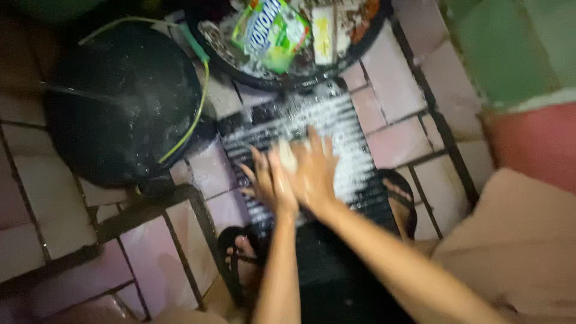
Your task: The person hand-washes a yellow shirt and a white garment by scrubbing them against a washboard with soap, then rinses each item in a bucket of water.
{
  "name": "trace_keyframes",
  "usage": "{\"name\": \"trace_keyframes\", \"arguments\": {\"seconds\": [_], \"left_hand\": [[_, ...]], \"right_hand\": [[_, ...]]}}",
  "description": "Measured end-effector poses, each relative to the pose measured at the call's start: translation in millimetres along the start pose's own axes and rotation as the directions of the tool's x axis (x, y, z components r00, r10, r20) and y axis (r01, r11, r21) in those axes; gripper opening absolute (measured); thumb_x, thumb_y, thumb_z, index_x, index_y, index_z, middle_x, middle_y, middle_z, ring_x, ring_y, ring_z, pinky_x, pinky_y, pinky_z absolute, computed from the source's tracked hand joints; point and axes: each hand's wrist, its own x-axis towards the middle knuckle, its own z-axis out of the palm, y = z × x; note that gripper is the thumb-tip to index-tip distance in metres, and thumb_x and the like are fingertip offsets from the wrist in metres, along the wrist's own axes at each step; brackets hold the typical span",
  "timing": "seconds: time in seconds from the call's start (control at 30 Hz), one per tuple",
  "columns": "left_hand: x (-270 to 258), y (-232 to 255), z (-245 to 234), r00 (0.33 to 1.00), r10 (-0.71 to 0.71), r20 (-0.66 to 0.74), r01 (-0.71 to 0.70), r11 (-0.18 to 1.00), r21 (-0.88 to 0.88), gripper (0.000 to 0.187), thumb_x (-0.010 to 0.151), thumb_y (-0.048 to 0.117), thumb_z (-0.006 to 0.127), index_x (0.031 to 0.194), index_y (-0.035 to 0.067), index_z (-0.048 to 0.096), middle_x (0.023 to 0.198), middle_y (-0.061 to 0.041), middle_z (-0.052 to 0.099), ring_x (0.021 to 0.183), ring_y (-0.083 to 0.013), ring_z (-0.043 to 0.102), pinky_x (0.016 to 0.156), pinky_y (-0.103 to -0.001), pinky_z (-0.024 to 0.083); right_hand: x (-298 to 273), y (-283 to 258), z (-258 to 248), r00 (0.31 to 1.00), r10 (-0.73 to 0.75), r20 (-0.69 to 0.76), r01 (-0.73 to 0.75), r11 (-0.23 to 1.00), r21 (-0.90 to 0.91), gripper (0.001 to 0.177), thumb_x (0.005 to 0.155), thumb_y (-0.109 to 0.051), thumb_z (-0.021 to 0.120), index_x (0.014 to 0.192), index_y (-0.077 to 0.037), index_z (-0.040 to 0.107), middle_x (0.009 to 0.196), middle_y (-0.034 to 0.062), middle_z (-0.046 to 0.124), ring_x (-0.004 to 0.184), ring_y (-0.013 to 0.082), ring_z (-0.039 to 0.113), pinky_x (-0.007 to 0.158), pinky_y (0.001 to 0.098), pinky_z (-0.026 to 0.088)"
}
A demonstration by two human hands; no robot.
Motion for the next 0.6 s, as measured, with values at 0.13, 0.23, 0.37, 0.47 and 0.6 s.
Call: {"name": "trace_keyframes", "arguments": {"seconds": [0.13, 0.23, 0.37, 0.47, 0.6], "left_hand": [[-18, -16, -3, 0.999, 0.054, -0.002, -0.053, 0.972, -0.229, 0.038, 0.1, 0.031, 0.047, 0.086, 0.002, 0.067, 0.086, -0.019, 0.068, 0.084, -0.0395, 0.061, 0.085, -0.05, 0.044], [14, -17, 5, 0.994, 0.109, 0.002, -0.105, 0.963, -0.247, 0.035, 0.096, 0.025, 0.048, 0.077, -0.001, 0.06, 0.077, -0.021, 0.061, 0.071, -0.0413, 0.057, 0.067, -0.05, 0.041], [41, -9, 6, 0.967, 0.254, -0.035, -0.256, 0.954, -0.156, 0.032, 0.095, 0.024, 0.05, 0.078, 0.001, 0.063, 0.079, -0.022, 0.064, 0.073, -0.0427, 0.059, 0.067, -0.049, 0.044], [50, -17, 12, 0.986, -0.01, 0.164, 0.026, 0.995, -0.095, 0.03, 0.093, 0.026, 0.052, 0.081, 0.002, 0.066, 0.079, -0.021, 0.067, 0.071, -0.0374, 0.061, 0.066, -0.047, 0.045], [72, -60, 10, 0.898, -0.067, 0.436, 0.392, 0.576, -0.717, 0.028, 0.097, 0.032, 0.053, 0.105, 0.008, 0.066, 0.102, -0.006, 0.069, 0.096, -0.0216, 0.063, 0.09, -0.034, 0.051]], "right_hand": [[-12, 12, 4, 0.992, -0.108, 0.064, 0.099, 0.987, 0.128, 0.024, 0.093, -0.034, 0.068, 0.089, -0.011, 0.075, 0.098, 0.0136, 0.069, 0.105, 0.0393, 0.062, 0.101, 0.0514, 0.047], [11, 10, 17, 0.992, -0.107, 0.061, 0.1, 0.989, 0.109, 0.019, 0.076, -0.024, 0.068, 0.077, -0.005, 0.074, 0.09, 0.0145, 0.069, 0.089, 0.043, 0.056, 0.077, 0.0502, 0.047], [37, 9, 29, 0.992, -0.065, 0.111, 0.055, 0.994, 0.091, 0.018, 0.081, -0.019, 0.063, 0.074, -0.006, 0.075, 0.087, 0.0134, 0.071, 0.083, 0.0397, 0.06, 0.076, 0.0506, 0.05], [46, 14, 36, 0.993, 0.03, 0.112, -0.046, 0.988, 0.148, 0.018, 0.081, -0.019, 0.065, 0.073, -0.007, 0.075, 0.084, 0.0158, 0.072, 0.076, 0.0404, 0.061, 0.073, 0.0496, 0.051], [49, 34, 38, 0.987, 0.099, 0.125, -0.141, 0.906, 0.398, 0.017, 0.081, -0.017, 0.069, 0.074, -0.002, 0.075, 0.077, 0.0155, 0.07, 0.068, 0.0313, 0.066, 0.068, 0.0428, 0.052]]}}
